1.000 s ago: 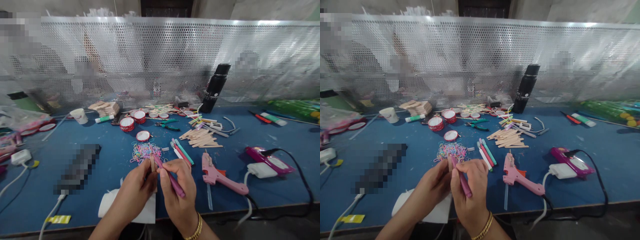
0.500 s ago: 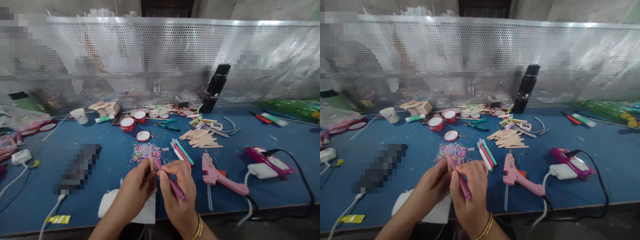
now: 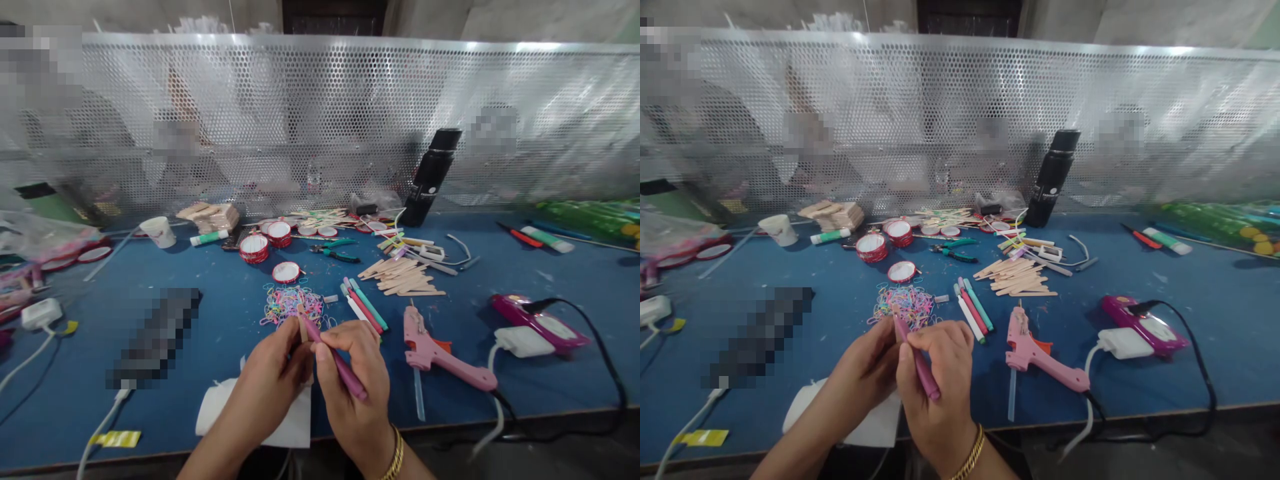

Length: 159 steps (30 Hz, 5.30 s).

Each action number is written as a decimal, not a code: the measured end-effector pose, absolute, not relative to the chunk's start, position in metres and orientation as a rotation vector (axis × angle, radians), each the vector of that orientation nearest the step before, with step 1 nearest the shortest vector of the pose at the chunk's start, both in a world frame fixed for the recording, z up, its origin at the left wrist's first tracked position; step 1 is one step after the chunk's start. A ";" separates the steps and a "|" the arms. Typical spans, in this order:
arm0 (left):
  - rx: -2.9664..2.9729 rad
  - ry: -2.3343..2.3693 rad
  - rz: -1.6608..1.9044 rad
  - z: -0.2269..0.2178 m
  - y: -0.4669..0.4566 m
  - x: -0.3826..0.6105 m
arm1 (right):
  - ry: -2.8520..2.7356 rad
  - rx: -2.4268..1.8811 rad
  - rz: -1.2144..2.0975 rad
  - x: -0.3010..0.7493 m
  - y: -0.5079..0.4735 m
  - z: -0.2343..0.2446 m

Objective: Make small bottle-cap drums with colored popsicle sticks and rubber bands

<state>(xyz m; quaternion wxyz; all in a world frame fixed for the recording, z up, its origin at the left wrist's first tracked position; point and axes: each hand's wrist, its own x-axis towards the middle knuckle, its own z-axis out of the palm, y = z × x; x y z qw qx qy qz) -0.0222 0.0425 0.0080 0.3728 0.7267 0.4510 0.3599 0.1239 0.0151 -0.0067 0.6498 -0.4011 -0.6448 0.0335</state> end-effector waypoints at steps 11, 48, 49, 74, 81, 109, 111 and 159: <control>1.858 1.145 0.868 0.008 0.042 -0.022 | -1.462 -0.885 0.089 0.124 0.015 -0.006; 1.869 1.173 0.863 0.008 0.042 -0.022 | -1.417 -0.941 0.065 0.125 0.015 -0.007; 1.872 1.166 0.866 0.008 0.042 -0.022 | -1.423 -0.930 0.074 0.125 0.015 -0.007; 1.848 1.179 0.886 0.007 0.042 -0.021 | -1.425 -0.954 0.055 0.124 0.017 -0.006; 1.847 1.144 0.889 0.008 0.042 -0.023 | -1.468 -0.884 0.072 0.125 0.016 -0.005; 1.876 1.152 0.940 0.006 0.043 -0.023 | -1.489 -0.912 0.070 0.124 0.017 -0.006; 1.869 1.150 0.939 0.005 0.042 -0.023 | -1.497 -0.910 0.079 0.124 0.017 -0.006; 1.882 1.158 0.865 0.007 0.042 -0.022 | -1.445 -0.909 0.078 0.124 0.017 -0.006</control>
